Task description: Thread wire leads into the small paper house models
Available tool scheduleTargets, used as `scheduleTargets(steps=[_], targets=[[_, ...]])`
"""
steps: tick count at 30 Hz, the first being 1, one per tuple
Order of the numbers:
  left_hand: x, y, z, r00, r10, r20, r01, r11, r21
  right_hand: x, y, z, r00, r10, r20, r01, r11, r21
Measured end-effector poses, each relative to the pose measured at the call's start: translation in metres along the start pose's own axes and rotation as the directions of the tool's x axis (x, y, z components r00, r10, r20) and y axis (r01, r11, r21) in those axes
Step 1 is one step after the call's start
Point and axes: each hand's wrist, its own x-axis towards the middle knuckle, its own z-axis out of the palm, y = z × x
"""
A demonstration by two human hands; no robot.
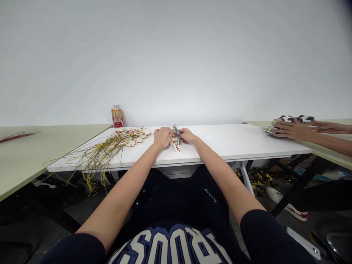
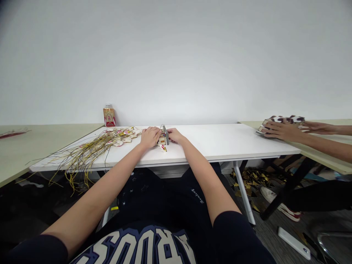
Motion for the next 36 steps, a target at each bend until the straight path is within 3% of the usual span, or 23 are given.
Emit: scheduleTargets(steps=[5, 17, 30, 36], targets=[[0.000, 0.001, -0.001, 1.000, 0.004, 0.004, -0.004, 1.000, 0.016, 0.005, 0.004, 0.002, 0.999, -0.017, -0.036, 0.017, 1.000, 0.000], [-0.001, 0.000, -0.002, 1.000, 0.021, -0.017, -0.020, 1.000, 0.017, -0.011, -0.015, 0.009, 0.998, -0.018, -0.058, 0.019, 1.000, 0.018], [-0.001, -0.001, -0.002, 0.999, 0.034, -0.019, -0.034, 0.999, 0.010, 0.003, -0.001, 0.000, 0.969, 0.106, 0.223, -0.149, 0.971, 0.189], [0.001, -0.004, 0.004, 0.998, 0.036, -0.050, -0.036, 0.999, 0.000, 0.001, -0.003, 0.002, 0.971, 0.098, 0.220, -0.153, 0.955, 0.253]])
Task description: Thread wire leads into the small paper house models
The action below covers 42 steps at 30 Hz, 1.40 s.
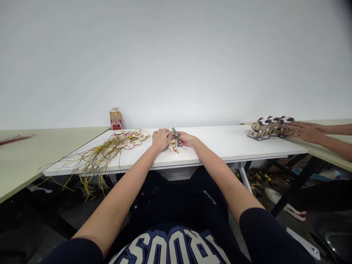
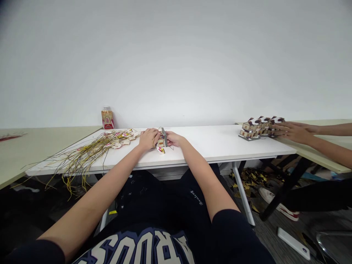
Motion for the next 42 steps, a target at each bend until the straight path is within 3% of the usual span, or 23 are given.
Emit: scheduleTargets(steps=[10, 20, 27, 31, 35, 42], targets=[[0.000, -0.005, 0.005, 0.998, 0.033, -0.044, -0.035, 0.999, -0.037, -0.001, -0.005, 0.004, 0.998, 0.060, -0.010, -0.060, 0.998, 0.005], [-0.002, 0.000, -0.001, 0.997, 0.054, -0.058, -0.057, 0.996, -0.065, -0.006, -0.012, 0.012, 0.989, 0.119, -0.091, -0.120, 0.993, -0.008], [-0.003, 0.000, -0.001, 0.992, 0.010, -0.128, -0.032, 0.985, -0.171, -0.003, -0.010, 0.004, 0.987, 0.130, -0.100, -0.137, 0.988, -0.074], [-0.002, -0.005, 0.000, 0.979, 0.013, -0.206, -0.072, 0.957, -0.281, -0.002, -0.007, -0.006, 0.976, 0.047, -0.213, -0.104, 0.959, -0.264], [-0.001, -0.010, 0.003, 0.949, 0.003, -0.315, -0.120, 0.929, -0.351, -0.003, -0.006, -0.011, 0.917, -0.111, -0.384, -0.078, 0.892, -0.445], [0.002, -0.010, 0.005, 0.929, 0.068, -0.364, -0.223, 0.889, -0.401, -0.004, -0.006, -0.017, 0.840, -0.261, -0.476, -0.018, 0.863, -0.504]])
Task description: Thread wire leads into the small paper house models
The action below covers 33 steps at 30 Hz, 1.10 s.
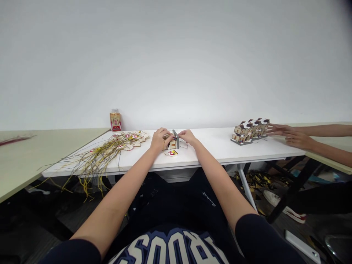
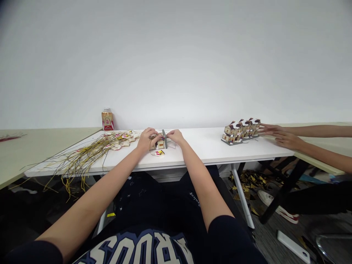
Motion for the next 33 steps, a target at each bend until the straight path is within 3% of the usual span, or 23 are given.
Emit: scheduleTargets(steps=[4, 12, 20, 33], targets=[[-0.001, 0.000, 0.001, 0.999, -0.028, 0.031, 0.028, 1.000, -0.008, 0.004, 0.005, -0.004, 0.991, 0.042, -0.126, -0.042, 0.999, 0.004], [-0.003, -0.003, 0.004, 0.998, -0.024, 0.066, 0.026, 0.999, -0.019, 0.007, 0.009, -0.012, 0.923, 0.175, -0.342, -0.145, 0.983, 0.111], [-0.002, 0.004, -0.003, 0.992, 0.012, 0.126, -0.011, 1.000, -0.006, 0.005, 0.006, -0.016, 0.890, 0.271, -0.367, -0.218, 0.959, 0.181], [-0.003, 0.010, -0.011, 0.983, 0.048, 0.180, -0.030, 0.994, -0.102, 0.006, 0.007, -0.017, 0.880, 0.301, -0.366, -0.225, 0.945, 0.237]])
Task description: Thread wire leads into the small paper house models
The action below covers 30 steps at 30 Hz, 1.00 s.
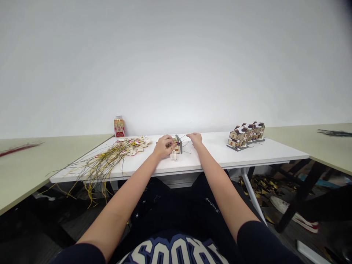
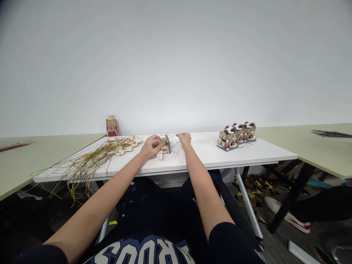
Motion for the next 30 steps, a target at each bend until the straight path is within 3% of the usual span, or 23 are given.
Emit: scheduleTargets(steps=[6, 14, 26, 30], targets=[[-0.001, -0.001, -0.001, 1.000, -0.002, -0.013, 0.001, 0.998, -0.057, 0.002, 0.001, 0.001, 0.999, -0.034, -0.007, 0.034, 0.999, 0.000], [-0.001, -0.008, -0.002, 1.000, 0.005, 0.010, -0.003, 0.993, -0.121, -0.001, -0.001, 0.001, 0.997, 0.064, 0.052, -0.068, 0.995, 0.073], [-0.003, -0.013, 0.004, 0.987, 0.079, -0.142, -0.084, 0.996, -0.030, -0.007, 0.000, 0.001, 0.992, 0.077, 0.104, -0.088, 0.990, 0.106], [-0.004, -0.015, 0.007, 0.990, -0.017, -0.137, 0.018, 1.000, 0.006, -0.008, 0.001, 0.002, 0.990, 0.086, 0.112, -0.098, 0.990, 0.105]])
